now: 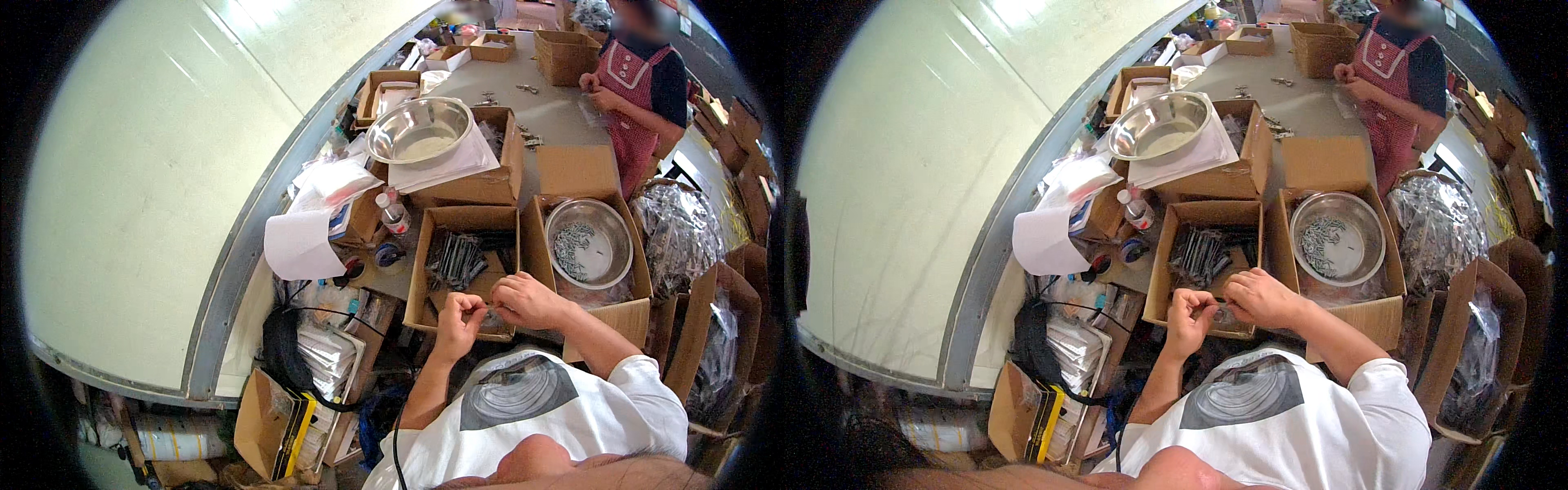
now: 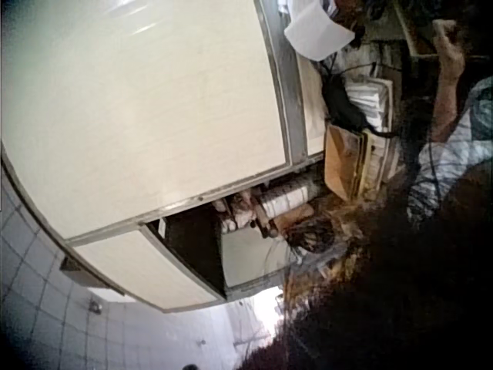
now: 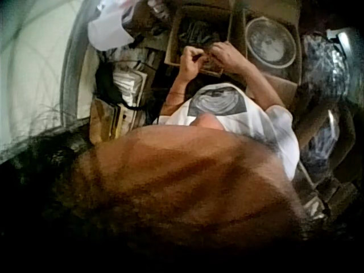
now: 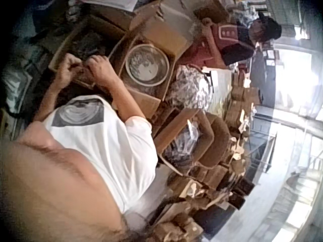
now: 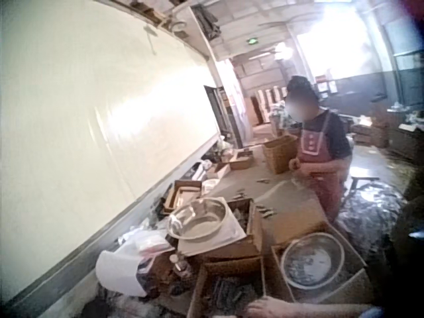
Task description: The person kits parts by placing black plastic rods and small metal screws into plastic bags at a worktable.
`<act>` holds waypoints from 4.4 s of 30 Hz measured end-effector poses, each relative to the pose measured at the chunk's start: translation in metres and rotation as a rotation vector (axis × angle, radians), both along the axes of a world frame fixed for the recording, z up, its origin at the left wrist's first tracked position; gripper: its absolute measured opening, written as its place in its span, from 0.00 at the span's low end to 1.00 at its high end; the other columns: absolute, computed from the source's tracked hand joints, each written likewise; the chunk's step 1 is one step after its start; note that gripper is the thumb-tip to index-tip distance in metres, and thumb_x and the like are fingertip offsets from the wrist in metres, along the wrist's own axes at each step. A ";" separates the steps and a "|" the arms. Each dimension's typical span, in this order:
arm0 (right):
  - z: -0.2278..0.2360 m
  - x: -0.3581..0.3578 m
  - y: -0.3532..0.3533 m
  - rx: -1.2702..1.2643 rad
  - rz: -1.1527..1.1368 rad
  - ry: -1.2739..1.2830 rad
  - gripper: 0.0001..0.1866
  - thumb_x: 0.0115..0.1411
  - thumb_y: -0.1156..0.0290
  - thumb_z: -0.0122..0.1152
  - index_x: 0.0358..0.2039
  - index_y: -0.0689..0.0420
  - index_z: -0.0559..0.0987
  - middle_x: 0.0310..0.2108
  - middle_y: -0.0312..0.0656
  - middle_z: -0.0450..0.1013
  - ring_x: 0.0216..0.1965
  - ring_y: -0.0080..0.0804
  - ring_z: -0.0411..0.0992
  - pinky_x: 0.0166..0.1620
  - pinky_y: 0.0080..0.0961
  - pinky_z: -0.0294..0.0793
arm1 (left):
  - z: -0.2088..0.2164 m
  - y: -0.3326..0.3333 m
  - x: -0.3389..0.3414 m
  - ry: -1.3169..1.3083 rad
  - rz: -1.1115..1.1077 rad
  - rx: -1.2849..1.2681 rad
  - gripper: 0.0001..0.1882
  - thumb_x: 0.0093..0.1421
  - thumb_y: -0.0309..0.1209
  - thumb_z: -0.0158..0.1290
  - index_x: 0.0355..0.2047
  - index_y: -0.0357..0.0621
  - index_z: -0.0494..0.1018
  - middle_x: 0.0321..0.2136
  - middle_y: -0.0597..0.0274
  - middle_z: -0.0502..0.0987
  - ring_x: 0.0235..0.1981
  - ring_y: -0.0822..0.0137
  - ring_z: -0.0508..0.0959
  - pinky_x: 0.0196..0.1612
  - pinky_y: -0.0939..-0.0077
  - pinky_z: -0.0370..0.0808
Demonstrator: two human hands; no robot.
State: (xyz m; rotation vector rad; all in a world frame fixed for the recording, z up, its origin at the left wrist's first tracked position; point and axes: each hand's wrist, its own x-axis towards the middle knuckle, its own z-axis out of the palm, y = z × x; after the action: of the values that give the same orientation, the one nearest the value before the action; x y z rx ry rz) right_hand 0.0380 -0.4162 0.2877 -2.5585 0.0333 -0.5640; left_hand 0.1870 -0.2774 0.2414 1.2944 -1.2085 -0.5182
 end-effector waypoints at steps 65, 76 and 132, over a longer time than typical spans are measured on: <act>-0.030 -0.037 -0.011 0.948 -0.476 -0.073 0.06 0.64 0.70 0.48 0.32 0.59 0.66 0.24 0.34 0.62 0.29 0.21 0.60 0.32 0.21 0.64 | -0.033 -0.039 -0.053 0.719 -0.356 0.249 0.12 0.61 0.33 0.52 0.40 0.37 0.72 0.32 0.68 0.75 0.33 0.78 0.73 0.38 0.84 0.70; -0.052 -0.001 0.004 0.629 -0.492 -0.049 0.07 0.60 0.72 0.52 0.34 0.62 0.69 0.28 0.46 0.66 0.32 0.32 0.66 0.36 0.26 0.67 | -0.037 -0.015 -0.035 0.538 -0.187 0.252 0.10 0.60 0.29 0.51 0.38 0.36 0.75 0.27 0.67 0.76 0.26 0.78 0.72 0.29 0.80 0.70; -0.149 0.123 -0.007 -0.248 0.000 1.166 0.19 0.50 0.64 0.62 0.44 0.53 0.78 0.46 0.45 0.73 0.48 0.40 0.71 0.48 0.39 0.72 | -0.030 0.035 0.067 -0.084 0.572 0.232 0.10 0.52 0.14 0.44 0.28 0.33 0.75 0.32 0.52 0.79 0.30 0.61 0.80 0.34 0.74 0.76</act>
State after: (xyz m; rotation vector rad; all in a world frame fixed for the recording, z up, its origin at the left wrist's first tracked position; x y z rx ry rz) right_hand 0.1608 -0.4229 0.1386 -2.7403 0.3772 1.0198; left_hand 0.2536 -0.2425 0.2109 1.7915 -0.8010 -0.1886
